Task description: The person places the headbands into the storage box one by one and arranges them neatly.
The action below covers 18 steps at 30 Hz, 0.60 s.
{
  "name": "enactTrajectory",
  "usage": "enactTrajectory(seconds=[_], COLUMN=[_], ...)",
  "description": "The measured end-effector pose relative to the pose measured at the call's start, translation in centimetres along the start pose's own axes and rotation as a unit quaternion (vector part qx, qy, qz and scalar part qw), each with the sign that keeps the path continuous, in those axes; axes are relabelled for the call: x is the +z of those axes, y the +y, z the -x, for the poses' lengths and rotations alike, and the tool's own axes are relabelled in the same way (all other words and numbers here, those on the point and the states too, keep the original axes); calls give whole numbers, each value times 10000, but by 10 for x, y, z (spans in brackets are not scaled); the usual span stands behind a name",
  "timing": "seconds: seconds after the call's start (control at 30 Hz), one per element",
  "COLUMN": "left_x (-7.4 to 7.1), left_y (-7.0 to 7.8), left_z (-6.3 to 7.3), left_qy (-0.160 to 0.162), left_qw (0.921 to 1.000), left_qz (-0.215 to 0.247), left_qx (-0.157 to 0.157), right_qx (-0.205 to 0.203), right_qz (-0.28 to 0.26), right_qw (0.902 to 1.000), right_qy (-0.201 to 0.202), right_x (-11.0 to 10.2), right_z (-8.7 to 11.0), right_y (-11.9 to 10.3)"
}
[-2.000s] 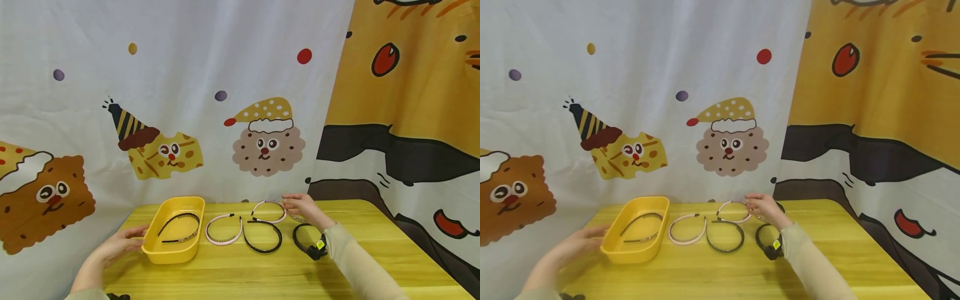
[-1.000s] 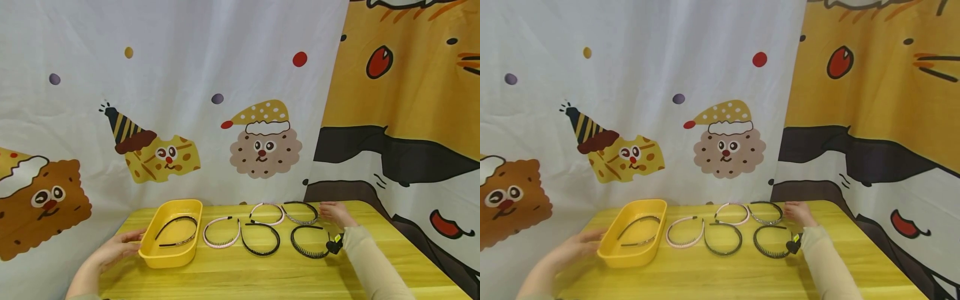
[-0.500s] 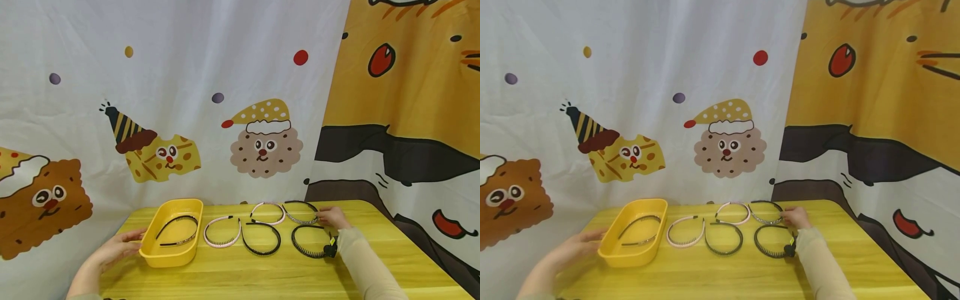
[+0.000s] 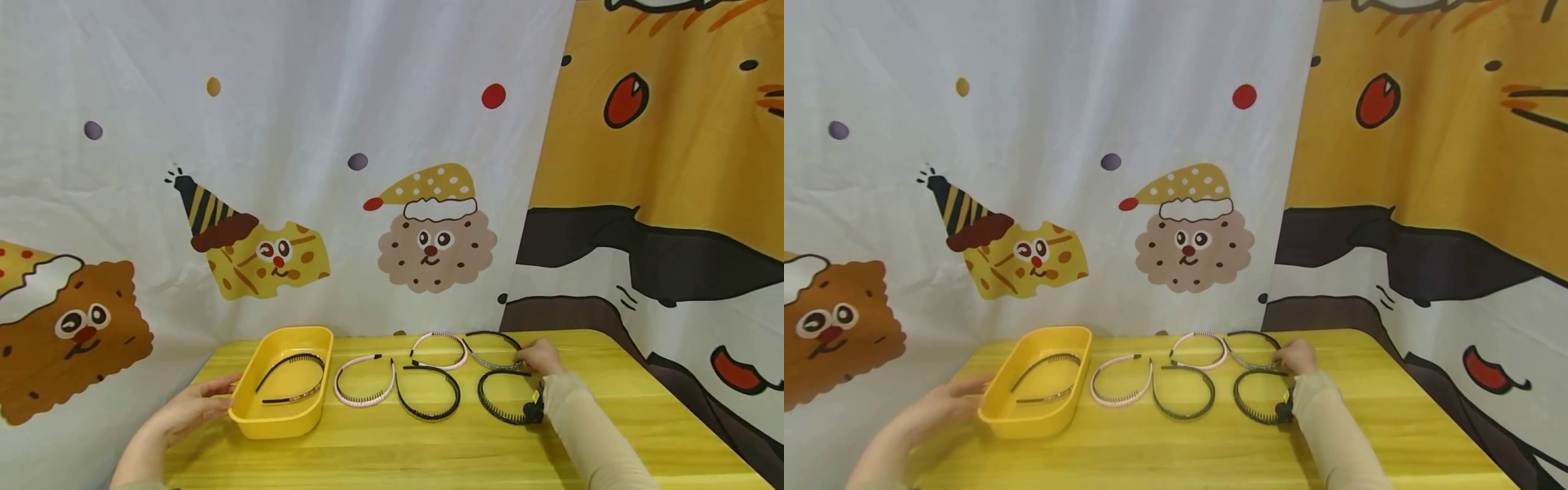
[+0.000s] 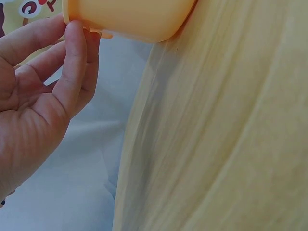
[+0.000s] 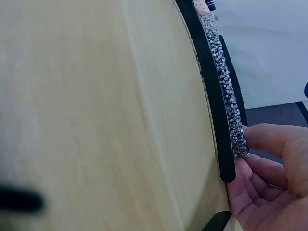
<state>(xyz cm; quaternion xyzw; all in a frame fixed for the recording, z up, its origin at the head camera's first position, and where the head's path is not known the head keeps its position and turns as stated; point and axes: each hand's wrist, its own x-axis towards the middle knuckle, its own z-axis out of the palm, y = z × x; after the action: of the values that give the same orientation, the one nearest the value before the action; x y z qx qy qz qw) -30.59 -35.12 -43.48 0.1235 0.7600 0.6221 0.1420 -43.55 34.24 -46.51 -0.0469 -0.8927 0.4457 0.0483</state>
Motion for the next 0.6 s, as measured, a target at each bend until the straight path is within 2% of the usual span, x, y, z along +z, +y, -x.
enactTrajectory(seconds=[0.17,0.3,0.43,0.6], left_x=[-1,-1,-1,1], left_y=[0,-1,0,2], left_z=[0,-1,-1,1], left_qy=[45,51,82,49], left_qw=[10000,10000,9999,9999], left_qz=[-29,-60,-42,0], left_qx=[-25,-42,-68,-99], right_qx=[84,155,315,611], right_qz=[-321,-781,-1394,-2157], right_qw=[9994,9968,9896,9738], right_qy=[79,33,-150,-374], right_x=[-1,-5,-9,-13], right_z=[0,2,2,3], right_y=[1,1,0,2])
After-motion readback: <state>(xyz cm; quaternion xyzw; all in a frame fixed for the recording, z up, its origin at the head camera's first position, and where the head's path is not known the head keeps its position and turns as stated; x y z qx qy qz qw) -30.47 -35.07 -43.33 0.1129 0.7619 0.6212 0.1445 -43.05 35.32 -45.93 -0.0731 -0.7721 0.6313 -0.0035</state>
